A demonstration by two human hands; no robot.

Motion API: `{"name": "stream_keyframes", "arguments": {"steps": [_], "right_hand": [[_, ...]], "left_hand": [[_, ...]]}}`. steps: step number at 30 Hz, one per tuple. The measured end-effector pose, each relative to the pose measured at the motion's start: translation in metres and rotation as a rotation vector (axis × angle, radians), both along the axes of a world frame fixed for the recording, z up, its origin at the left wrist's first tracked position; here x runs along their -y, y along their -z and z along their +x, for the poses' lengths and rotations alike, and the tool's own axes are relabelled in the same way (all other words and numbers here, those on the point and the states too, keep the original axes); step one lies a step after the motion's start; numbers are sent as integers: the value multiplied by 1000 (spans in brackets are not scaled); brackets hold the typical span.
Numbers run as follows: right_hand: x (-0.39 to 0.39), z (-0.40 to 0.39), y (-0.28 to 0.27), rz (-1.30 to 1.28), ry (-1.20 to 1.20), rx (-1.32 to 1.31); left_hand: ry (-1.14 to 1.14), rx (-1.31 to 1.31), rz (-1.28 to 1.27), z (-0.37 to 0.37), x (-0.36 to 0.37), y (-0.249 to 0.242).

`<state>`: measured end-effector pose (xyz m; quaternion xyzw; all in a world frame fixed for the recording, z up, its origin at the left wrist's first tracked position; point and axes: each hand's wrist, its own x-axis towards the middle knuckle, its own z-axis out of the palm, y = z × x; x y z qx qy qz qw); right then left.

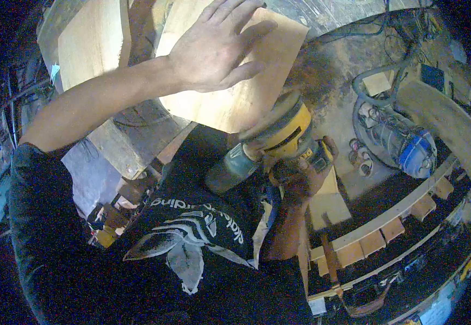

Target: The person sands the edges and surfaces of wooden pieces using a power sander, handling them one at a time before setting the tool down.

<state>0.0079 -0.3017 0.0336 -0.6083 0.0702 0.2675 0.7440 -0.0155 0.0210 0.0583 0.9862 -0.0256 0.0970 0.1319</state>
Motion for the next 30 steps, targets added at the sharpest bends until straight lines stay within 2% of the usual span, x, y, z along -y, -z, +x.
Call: {"name": "stream_keyframes", "arguments": {"steps": [2,5,8,10,30], "right_hand": [[-2,1,0,114,92,-57],[2,5,1,140,32,-51],[11,10,14,152,-2,-65],[13,11,15,134,-10,-57],[-1,33,14,104,-39,-5]], "left_hand": [[5,-17,7,2,0,0],[16,-10,33,3,1,-3],[33,-117,26,4,1,-9],[12,-4,-34,5,1,-2],[10,-60,75,5,3,-6]]}}
